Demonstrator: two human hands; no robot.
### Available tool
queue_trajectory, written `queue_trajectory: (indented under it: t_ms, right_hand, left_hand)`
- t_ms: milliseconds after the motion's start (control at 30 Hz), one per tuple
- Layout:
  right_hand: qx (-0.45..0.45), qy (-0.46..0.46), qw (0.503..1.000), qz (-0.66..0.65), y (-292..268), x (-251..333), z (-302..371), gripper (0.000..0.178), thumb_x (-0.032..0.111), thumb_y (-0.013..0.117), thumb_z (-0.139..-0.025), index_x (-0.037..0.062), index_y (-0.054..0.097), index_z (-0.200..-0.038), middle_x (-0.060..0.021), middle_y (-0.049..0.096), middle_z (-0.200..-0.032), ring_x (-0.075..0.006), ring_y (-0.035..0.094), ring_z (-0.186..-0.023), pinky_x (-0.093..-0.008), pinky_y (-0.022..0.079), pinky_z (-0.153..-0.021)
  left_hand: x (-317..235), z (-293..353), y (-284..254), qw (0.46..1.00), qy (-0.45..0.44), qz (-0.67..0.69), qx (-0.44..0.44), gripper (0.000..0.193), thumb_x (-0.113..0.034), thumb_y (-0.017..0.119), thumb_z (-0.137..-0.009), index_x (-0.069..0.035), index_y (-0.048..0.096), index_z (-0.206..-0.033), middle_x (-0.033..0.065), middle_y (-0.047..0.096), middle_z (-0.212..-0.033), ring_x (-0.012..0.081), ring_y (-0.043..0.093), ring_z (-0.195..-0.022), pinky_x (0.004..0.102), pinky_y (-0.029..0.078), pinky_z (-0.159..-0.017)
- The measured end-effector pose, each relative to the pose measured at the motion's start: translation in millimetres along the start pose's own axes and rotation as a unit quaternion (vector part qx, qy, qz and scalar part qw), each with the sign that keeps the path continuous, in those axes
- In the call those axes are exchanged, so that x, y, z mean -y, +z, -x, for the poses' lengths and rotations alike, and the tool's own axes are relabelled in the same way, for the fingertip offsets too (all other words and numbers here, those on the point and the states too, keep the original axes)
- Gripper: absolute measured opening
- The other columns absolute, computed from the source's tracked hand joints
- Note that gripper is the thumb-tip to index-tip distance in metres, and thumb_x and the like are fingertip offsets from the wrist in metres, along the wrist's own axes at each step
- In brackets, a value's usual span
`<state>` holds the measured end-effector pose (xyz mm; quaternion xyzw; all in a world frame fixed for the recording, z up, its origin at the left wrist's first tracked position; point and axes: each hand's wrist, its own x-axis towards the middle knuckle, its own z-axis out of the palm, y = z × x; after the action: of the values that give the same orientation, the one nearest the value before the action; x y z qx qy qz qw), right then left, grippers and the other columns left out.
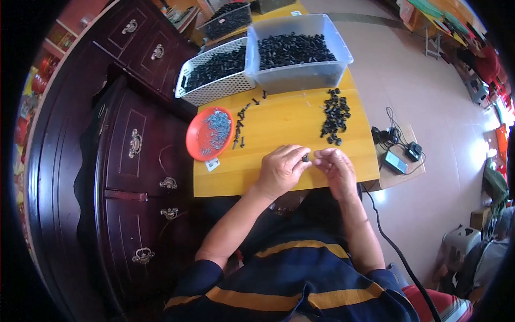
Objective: The person assembles small plastic parts by hand, inserting metal pins into them.
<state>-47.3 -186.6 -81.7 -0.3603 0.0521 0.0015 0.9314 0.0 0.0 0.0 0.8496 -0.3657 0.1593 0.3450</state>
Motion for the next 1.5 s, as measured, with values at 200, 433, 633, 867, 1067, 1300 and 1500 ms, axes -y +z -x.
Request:
queue_trajectory:
  t_ms: [200,433,633,867,1067,1300,1500]
  right_hand:
    - [-0.074,-0.094,0.985,0.127,3,8,-10,0.025,0.024,0.052,-0.107,0.0029,0.064,-0.105,-0.0081,0.069,-0.1,-0.0138,0.062,-0.085,-0.0289,0.051,-0.083]
    - [-0.074,-0.153,0.952,0.253,-3,-2,-12,0.024,0.021,0.054,-0.106,0.0012,0.066,-0.098,-0.0068,0.069,-0.097,-0.0119,0.06,-0.085,-0.0258,0.049,-0.082]
    - [-0.063,-0.165,0.936,0.304,1,-1,-7,0.025,0.021,0.056,-0.106,0.0006,0.067,-0.096,-0.0037,0.068,-0.091,-0.0106,0.061,-0.082,-0.026,0.05,-0.079]
    - [-0.052,-0.168,0.931,0.321,4,1,-3,0.023,0.018,0.057,-0.105,0.0002,0.067,-0.096,-0.002,0.067,-0.089,-0.009,0.059,-0.08,-0.024,0.048,-0.076]
    - [-0.047,-0.158,0.92,0.354,0,-4,-7,0.024,0.019,0.056,-0.105,0.0,0.067,-0.097,-0.0027,0.067,-0.089,-0.0099,0.06,-0.083,-0.0252,0.049,-0.08]
    - [-0.051,-0.183,0.874,0.447,4,-2,-6,0.021,0.016,0.058,-0.103,-0.0002,0.069,-0.095,-0.0035,0.069,-0.086,-0.0101,0.061,-0.081,-0.0253,0.05,-0.077]
    - [-0.048,-0.187,0.864,0.466,4,-1,-5,0.021,0.017,0.06,-0.102,-0.0001,0.069,-0.094,-0.005,0.07,-0.084,-0.0116,0.062,-0.078,-0.0269,0.051,-0.075]
  left_hand:
    - [6,3,-17,0.997,-0.07,0.035,-0.005,0.03,-0.006,0.079,-0.081,-0.001,0.068,-0.108,0.0136,0.07,-0.094,0.0303,0.07,-0.085,0.0364,0.057,-0.073]
    - [38,39,-22,0.98,-0.11,0.037,0.164,0.034,-0.017,0.07,-0.088,-0.001,0.065,-0.117,0.0149,0.068,-0.087,0.0287,0.068,-0.075,0.0381,0.054,-0.071]
    - [92,20,-69,0.943,-0.222,0.038,0.245,0.039,-0.008,0.06,-0.088,-0.004,0.063,-0.127,0.009,0.068,-0.083,0.0195,0.065,-0.072,0.0324,0.052,-0.07]
    - [177,-79,-143,0.958,-0.246,0.067,-0.132,0.064,-0.004,0.062,-0.09,0.006,0.037,-0.149,0.0203,0.068,-0.124,0.0221,0.071,-0.1,0.0305,0.055,-0.087]
    - [150,-34,-72,0.946,-0.272,0.156,0.079,0.031,-0.007,0.067,-0.091,-0.001,0.068,-0.121,0.0087,0.074,-0.105,0.0131,0.07,-0.084,0.0265,0.055,-0.078]
    - [91,-40,19,0.982,-0.144,0.031,0.117,0.034,-0.011,0.069,-0.09,-0.005,0.067,-0.123,0.014,0.07,-0.106,0.027,0.07,-0.09,0.0384,0.057,-0.081]
    - [103,-75,59,0.989,-0.102,-0.071,0.086,0.042,-0.015,0.065,-0.092,-0.01,0.061,-0.133,0.0141,0.065,-0.113,0.0356,0.066,-0.101,0.0453,0.055,-0.087]
